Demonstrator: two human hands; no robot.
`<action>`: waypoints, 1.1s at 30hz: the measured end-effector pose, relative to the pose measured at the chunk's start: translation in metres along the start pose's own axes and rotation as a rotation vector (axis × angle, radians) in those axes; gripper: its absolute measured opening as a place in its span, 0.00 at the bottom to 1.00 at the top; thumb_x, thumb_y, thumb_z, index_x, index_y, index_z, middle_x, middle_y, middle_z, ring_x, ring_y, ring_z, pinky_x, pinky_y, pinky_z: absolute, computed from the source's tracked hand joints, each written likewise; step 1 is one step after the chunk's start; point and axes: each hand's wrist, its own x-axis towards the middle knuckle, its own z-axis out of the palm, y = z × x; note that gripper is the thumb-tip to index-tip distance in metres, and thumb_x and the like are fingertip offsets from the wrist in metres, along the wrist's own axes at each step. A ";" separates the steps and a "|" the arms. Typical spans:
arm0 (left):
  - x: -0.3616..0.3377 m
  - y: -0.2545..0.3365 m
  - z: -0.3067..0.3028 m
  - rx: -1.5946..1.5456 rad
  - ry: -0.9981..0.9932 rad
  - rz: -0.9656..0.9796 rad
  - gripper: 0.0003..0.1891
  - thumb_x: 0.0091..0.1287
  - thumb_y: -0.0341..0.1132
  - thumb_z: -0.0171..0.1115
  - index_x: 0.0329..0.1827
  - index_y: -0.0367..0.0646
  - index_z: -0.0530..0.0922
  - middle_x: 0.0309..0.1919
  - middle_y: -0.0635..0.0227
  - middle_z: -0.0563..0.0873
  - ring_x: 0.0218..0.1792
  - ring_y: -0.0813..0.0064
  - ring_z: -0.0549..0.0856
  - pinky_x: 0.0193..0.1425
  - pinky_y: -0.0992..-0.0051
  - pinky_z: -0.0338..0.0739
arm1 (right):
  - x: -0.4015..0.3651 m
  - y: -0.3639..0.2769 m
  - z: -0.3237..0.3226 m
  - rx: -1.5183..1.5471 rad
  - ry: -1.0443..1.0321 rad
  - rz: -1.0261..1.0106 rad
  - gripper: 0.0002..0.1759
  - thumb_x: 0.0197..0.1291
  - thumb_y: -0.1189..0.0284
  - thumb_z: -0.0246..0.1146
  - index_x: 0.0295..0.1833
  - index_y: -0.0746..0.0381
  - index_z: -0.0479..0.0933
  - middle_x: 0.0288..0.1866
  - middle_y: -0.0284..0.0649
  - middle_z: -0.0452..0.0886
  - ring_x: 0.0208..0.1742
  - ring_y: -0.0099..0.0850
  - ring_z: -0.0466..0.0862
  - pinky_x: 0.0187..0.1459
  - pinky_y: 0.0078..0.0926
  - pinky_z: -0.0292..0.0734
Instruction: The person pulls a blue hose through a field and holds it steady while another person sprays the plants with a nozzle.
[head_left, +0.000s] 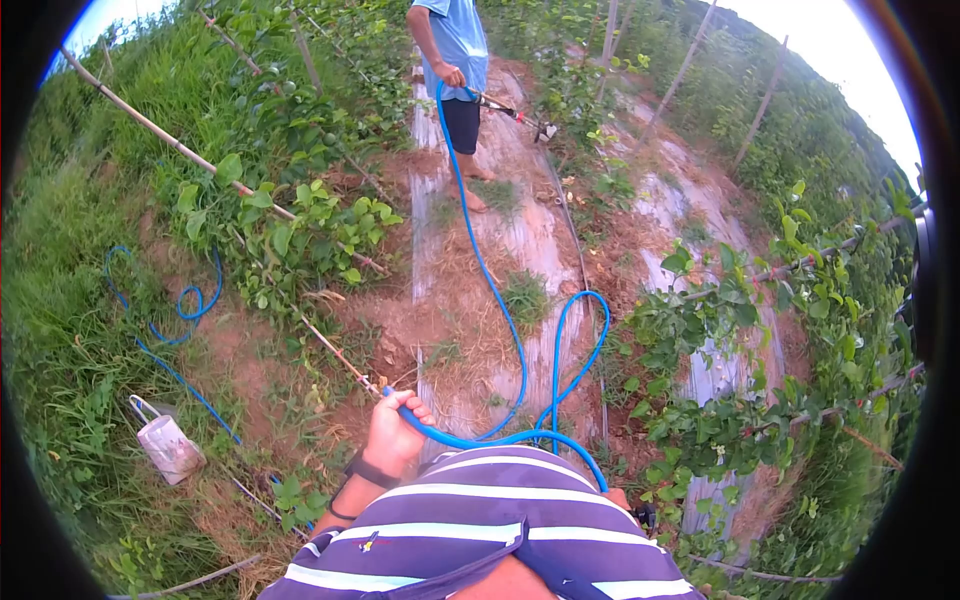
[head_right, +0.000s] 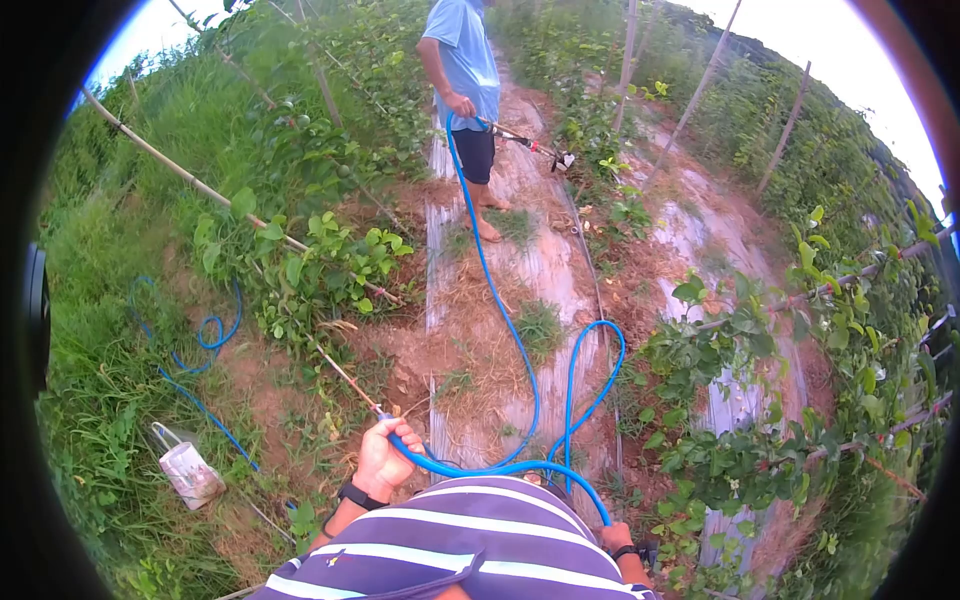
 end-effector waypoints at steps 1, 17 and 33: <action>0.000 -0.001 0.000 -0.008 -0.001 -0.002 0.07 0.66 0.31 0.51 0.28 0.47 0.68 0.20 0.75 0.71 0.23 0.76 0.69 0.31 0.73 0.67 | -0.020 -0.021 -0.011 0.082 0.029 0.070 0.20 0.53 0.61 0.68 0.40 0.69 0.83 0.30 0.51 0.85 0.33 0.46 0.86 0.39 0.37 0.80; 0.009 -0.008 -0.007 0.020 -0.022 -0.072 0.08 0.66 0.33 0.52 0.27 0.47 0.69 0.21 0.74 0.71 0.25 0.73 0.71 0.33 0.72 0.68 | 0.013 0.058 0.028 -0.447 0.023 -0.292 0.18 0.37 0.69 0.71 0.41 0.54 0.85 0.33 0.48 0.84 0.39 0.45 0.85 0.42 0.38 0.81; 0.011 -0.008 -0.014 0.032 0.000 -0.096 0.10 0.65 0.35 0.53 0.25 0.47 0.67 0.21 0.71 0.70 0.25 0.72 0.70 0.33 0.71 0.67 | -0.012 0.019 0.020 -0.315 -0.036 -0.102 0.14 0.61 0.61 0.57 0.45 0.50 0.86 0.40 0.51 0.84 0.45 0.49 0.84 0.50 0.40 0.78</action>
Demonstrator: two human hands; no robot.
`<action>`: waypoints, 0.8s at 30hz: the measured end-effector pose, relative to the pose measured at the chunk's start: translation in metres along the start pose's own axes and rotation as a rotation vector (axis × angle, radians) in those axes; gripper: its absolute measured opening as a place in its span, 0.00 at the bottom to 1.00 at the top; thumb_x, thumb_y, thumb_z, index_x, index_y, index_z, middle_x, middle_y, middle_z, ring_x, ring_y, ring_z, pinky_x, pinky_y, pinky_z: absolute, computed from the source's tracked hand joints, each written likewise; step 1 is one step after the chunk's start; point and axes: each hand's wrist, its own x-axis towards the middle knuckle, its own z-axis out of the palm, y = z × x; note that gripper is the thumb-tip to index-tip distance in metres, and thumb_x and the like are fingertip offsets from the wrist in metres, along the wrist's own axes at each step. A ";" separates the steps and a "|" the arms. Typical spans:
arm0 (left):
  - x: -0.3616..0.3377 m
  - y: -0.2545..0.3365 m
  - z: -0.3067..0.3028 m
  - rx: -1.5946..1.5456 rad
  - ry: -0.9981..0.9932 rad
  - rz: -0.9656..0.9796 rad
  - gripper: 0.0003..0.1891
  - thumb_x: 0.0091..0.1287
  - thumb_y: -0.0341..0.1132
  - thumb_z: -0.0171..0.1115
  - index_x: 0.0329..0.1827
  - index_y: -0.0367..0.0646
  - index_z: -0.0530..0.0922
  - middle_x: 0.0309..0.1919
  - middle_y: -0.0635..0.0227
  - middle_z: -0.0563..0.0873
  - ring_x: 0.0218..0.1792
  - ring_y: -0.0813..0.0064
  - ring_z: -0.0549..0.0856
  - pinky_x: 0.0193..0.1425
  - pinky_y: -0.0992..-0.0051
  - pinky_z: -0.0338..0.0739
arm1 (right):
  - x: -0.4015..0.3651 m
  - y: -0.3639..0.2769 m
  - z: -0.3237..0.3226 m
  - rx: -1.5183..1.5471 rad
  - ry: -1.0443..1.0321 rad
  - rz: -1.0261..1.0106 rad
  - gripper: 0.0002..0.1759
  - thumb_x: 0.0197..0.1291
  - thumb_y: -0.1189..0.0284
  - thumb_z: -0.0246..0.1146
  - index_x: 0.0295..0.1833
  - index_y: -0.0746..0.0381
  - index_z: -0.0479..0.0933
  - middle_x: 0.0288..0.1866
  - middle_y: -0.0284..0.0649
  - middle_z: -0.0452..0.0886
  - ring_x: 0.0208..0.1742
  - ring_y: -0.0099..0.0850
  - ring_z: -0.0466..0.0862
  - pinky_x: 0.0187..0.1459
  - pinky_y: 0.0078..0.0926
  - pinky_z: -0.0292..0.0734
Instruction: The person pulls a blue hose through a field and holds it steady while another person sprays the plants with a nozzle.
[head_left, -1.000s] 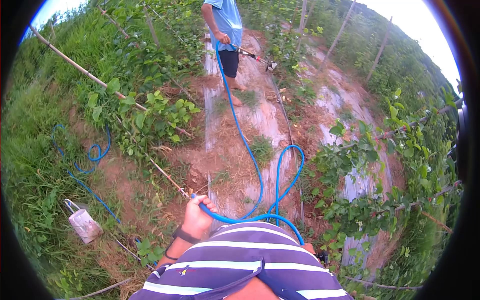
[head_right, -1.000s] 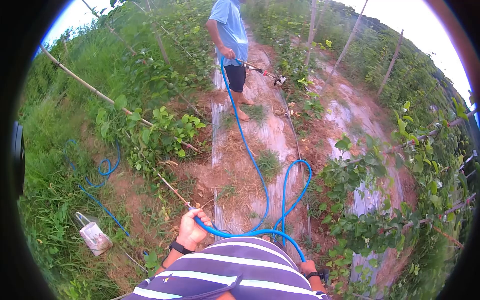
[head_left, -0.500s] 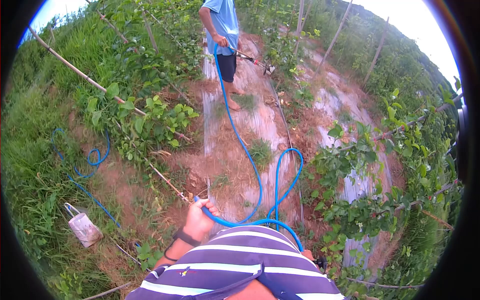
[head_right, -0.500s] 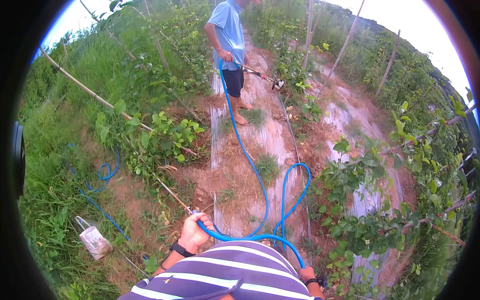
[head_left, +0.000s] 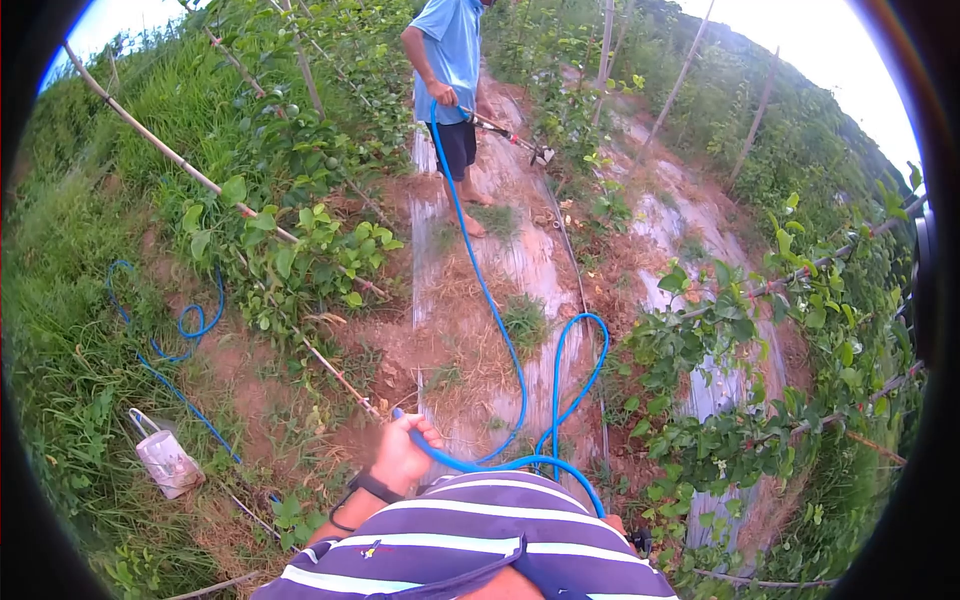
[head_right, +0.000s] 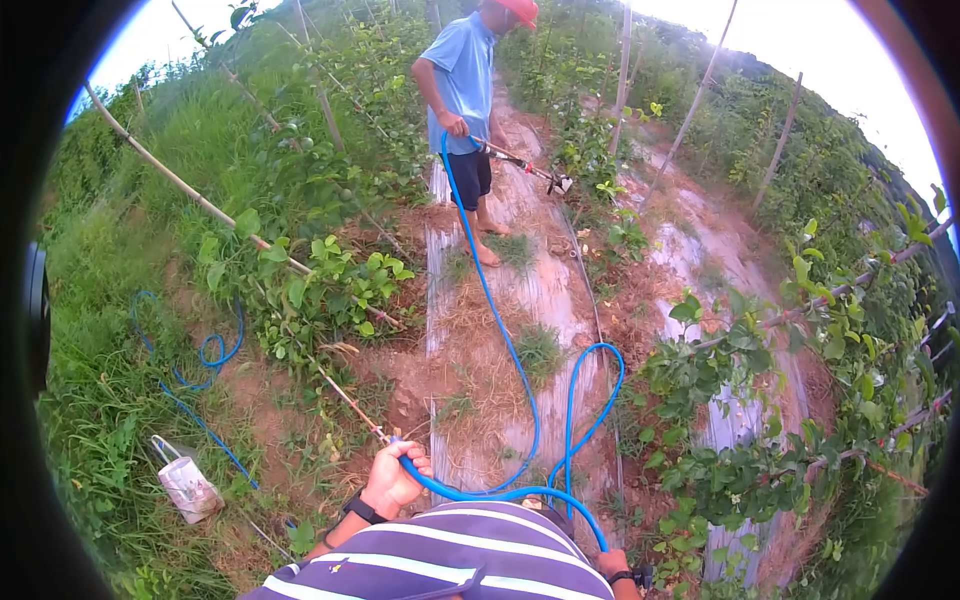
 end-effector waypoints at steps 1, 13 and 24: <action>0.002 0.001 0.000 -0.003 -0.005 -0.007 0.10 0.64 0.35 0.54 0.25 0.47 0.67 0.21 0.71 0.70 0.25 0.72 0.70 0.33 0.71 0.67 | 0.003 0.001 0.000 -0.002 -0.002 -0.001 0.14 0.61 0.61 0.57 0.45 0.50 0.86 0.40 0.51 0.84 0.45 0.49 0.84 0.50 0.40 0.78; -0.005 0.005 0.008 0.017 -0.015 0.010 0.07 0.67 0.33 0.51 0.29 0.46 0.69 0.22 0.75 0.71 0.25 0.75 0.71 0.33 0.71 0.69 | 0.009 0.019 0.014 0.293 0.129 -0.082 0.20 0.51 0.64 0.70 0.32 0.74 0.79 0.21 0.49 0.80 0.20 0.39 0.82 0.23 0.35 0.75; 0.001 0.010 0.049 0.066 -0.077 0.017 0.05 0.68 0.33 0.53 0.33 0.45 0.72 0.22 0.74 0.73 0.26 0.75 0.71 0.33 0.72 0.68 | -0.027 -0.044 -0.046 0.618 0.081 0.295 0.14 0.47 0.68 0.69 0.30 0.70 0.80 0.19 0.41 0.78 0.18 0.31 0.79 0.24 0.31 0.74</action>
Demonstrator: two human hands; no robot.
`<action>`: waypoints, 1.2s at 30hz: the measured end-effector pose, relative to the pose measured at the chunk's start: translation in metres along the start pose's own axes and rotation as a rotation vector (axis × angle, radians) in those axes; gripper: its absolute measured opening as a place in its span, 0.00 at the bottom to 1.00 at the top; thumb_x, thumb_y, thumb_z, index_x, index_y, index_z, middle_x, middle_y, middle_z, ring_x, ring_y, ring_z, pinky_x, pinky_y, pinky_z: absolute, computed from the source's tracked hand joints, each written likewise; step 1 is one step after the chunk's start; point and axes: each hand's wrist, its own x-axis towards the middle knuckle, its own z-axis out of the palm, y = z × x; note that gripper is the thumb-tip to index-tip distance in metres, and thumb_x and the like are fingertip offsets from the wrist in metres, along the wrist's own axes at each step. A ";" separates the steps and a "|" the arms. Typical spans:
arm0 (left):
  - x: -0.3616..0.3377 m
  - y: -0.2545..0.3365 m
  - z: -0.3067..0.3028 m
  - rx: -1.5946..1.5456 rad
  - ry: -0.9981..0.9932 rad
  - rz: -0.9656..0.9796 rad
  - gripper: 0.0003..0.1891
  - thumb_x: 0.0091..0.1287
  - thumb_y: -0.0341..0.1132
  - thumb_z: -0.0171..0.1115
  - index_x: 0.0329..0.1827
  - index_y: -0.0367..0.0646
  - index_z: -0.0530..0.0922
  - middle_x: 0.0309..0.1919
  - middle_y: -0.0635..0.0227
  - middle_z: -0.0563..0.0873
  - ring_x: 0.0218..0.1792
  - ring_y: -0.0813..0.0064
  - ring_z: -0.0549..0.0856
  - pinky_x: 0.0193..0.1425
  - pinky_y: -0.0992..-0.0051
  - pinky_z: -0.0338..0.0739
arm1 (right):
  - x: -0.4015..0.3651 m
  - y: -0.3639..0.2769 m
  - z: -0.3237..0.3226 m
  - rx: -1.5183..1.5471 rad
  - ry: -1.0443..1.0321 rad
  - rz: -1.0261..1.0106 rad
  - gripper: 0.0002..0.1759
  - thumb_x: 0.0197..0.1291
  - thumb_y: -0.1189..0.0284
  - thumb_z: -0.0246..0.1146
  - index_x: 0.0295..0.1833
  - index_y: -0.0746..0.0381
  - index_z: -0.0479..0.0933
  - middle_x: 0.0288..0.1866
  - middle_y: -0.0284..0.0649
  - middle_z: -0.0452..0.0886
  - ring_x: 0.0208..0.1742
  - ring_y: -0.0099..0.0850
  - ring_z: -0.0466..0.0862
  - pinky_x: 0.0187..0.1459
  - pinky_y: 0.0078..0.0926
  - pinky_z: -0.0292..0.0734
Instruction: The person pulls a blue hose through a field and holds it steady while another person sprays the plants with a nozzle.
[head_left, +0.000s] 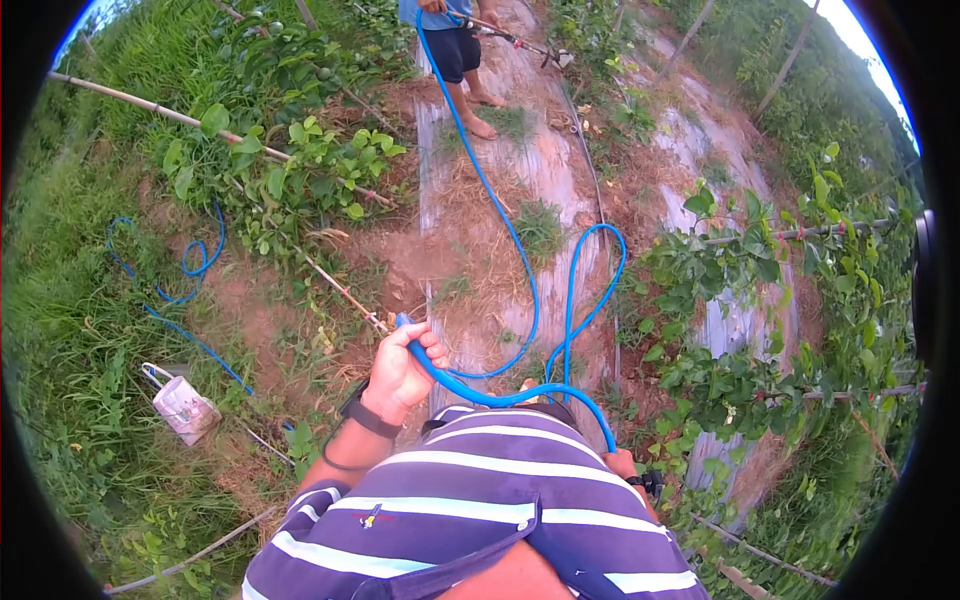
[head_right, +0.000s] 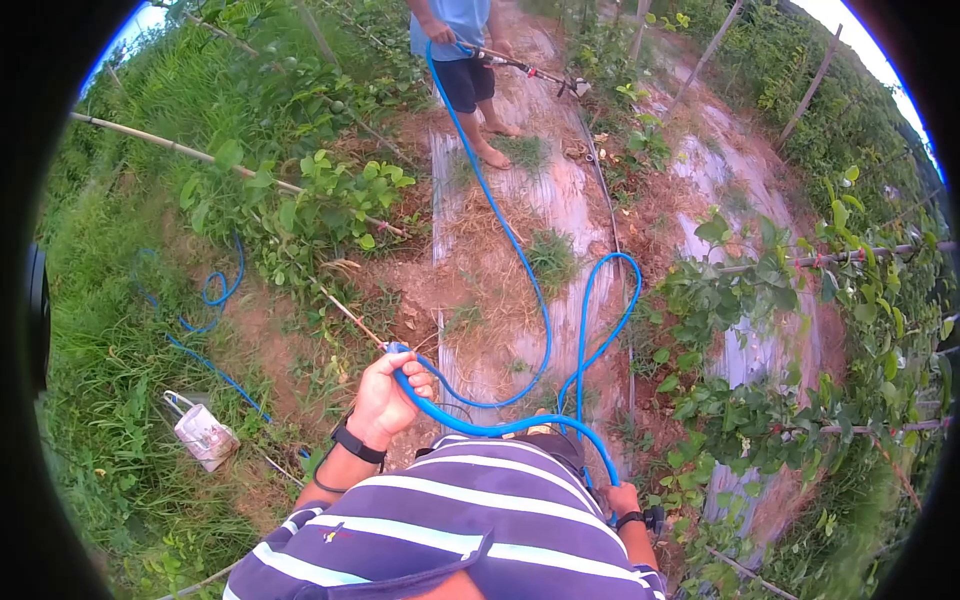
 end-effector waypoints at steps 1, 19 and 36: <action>0.000 0.001 0.008 0.016 -0.010 -0.003 0.05 0.68 0.33 0.52 0.33 0.45 0.72 0.23 0.74 0.73 0.26 0.75 0.71 0.33 0.72 0.68 | 0.002 -0.003 -0.002 -0.038 -0.006 -0.010 0.14 0.47 0.67 0.69 0.29 0.69 0.80 0.19 0.41 0.78 0.18 0.31 0.79 0.23 0.31 0.73; -0.008 0.004 0.141 0.135 -0.329 0.033 0.08 0.67 0.35 0.53 0.43 0.43 0.76 0.24 0.73 0.73 0.28 0.75 0.71 0.35 0.72 0.67 | 0.060 -0.054 -0.047 0.287 0.028 -0.090 0.10 0.51 0.71 0.67 0.26 0.65 0.75 0.15 0.36 0.72 0.14 0.27 0.73 0.17 0.29 0.67; 0.129 0.041 0.131 0.099 -0.104 -0.090 0.04 0.66 0.34 0.55 0.37 0.44 0.74 0.23 0.74 0.72 0.27 0.73 0.71 0.35 0.71 0.68 | 0.087 -0.088 -0.021 0.294 0.023 0.080 0.10 0.49 0.72 0.67 0.26 0.68 0.78 0.17 0.41 0.77 0.17 0.30 0.78 0.21 0.32 0.71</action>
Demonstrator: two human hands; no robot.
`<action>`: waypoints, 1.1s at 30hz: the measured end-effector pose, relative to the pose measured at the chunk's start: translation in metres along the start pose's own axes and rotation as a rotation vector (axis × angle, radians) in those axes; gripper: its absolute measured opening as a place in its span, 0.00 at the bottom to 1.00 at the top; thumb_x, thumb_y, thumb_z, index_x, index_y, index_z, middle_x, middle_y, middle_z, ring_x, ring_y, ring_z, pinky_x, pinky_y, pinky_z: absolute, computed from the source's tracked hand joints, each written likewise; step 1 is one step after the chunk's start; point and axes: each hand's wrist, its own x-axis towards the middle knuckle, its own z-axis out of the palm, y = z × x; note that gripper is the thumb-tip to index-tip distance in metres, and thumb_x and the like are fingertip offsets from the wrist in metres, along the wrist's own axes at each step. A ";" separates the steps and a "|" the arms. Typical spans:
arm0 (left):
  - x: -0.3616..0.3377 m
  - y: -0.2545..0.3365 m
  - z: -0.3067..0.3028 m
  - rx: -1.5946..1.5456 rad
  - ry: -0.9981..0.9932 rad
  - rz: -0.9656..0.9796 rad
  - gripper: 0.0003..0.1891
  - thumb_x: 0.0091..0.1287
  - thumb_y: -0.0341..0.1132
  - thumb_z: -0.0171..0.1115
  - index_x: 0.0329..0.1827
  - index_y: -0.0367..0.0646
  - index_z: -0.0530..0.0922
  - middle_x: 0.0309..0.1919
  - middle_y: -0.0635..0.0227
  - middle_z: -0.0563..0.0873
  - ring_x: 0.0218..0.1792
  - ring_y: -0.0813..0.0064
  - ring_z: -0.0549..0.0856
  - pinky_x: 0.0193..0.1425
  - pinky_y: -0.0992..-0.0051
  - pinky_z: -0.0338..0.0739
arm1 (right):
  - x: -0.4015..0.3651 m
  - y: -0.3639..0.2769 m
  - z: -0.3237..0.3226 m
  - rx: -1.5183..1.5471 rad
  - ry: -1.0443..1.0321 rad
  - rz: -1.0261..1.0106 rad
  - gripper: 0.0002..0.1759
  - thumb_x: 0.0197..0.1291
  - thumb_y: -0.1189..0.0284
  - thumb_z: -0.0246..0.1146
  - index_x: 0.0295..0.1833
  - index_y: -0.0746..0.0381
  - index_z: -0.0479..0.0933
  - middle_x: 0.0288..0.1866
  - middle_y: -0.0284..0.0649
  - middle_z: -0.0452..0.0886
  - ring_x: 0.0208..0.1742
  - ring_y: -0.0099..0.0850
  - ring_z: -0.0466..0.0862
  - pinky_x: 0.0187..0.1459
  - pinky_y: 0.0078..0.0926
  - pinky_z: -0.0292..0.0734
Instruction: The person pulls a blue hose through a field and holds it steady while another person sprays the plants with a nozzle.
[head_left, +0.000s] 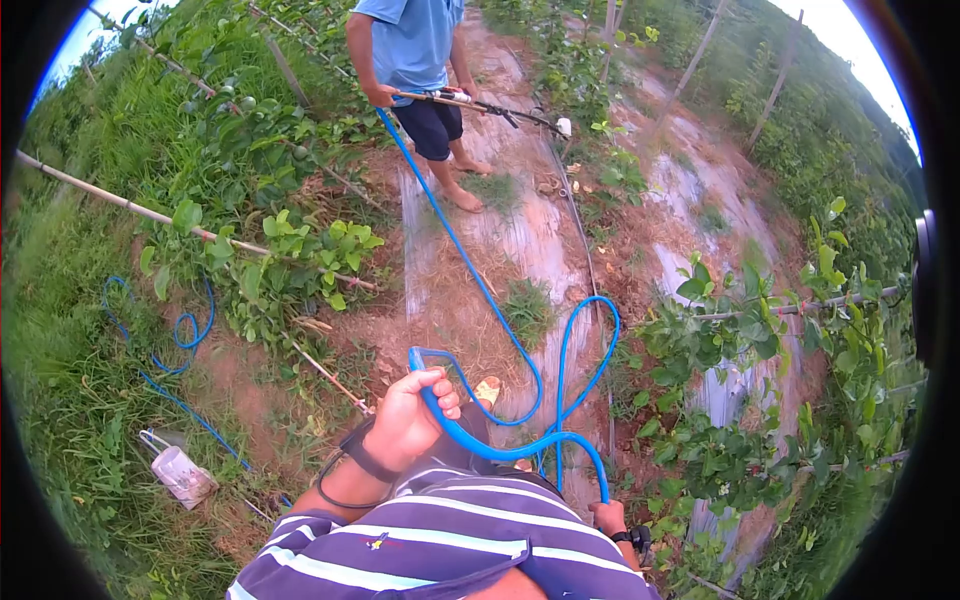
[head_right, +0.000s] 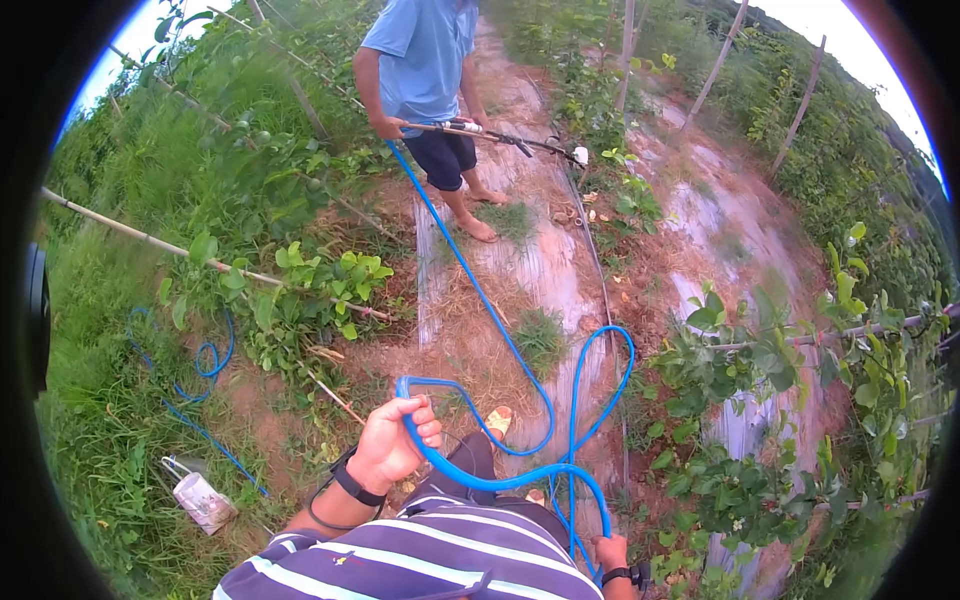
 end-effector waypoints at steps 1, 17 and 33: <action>0.009 0.008 -0.004 0.000 0.045 0.002 0.05 0.66 0.35 0.55 0.34 0.45 0.73 0.21 0.75 0.70 0.27 0.74 0.70 0.34 0.72 0.68 | -0.005 -0.016 0.005 -0.044 0.008 -0.002 0.10 0.48 0.72 0.67 0.25 0.68 0.78 0.17 0.41 0.78 0.18 0.30 0.78 0.22 0.32 0.71; 0.128 0.212 -0.028 -0.227 0.061 -0.014 0.07 0.67 0.33 0.53 0.29 0.46 0.69 0.21 0.75 0.70 0.26 0.76 0.70 0.32 0.74 0.67 | -0.050 -0.493 0.084 0.291 -0.062 -0.351 0.10 0.61 0.72 0.62 0.27 0.62 0.72 0.13 0.28 0.64 0.10 0.20 0.63 0.12 0.22 0.59; 0.160 0.230 -0.002 -0.044 0.090 -0.228 0.08 0.65 0.33 0.54 0.27 0.46 0.69 0.21 0.72 0.73 0.25 0.72 0.72 0.34 0.70 0.69 | -0.040 -0.291 0.087 0.311 0.267 -0.075 0.07 0.51 0.75 0.66 0.26 0.62 0.75 0.15 0.33 0.71 0.12 0.25 0.70 0.14 0.26 0.65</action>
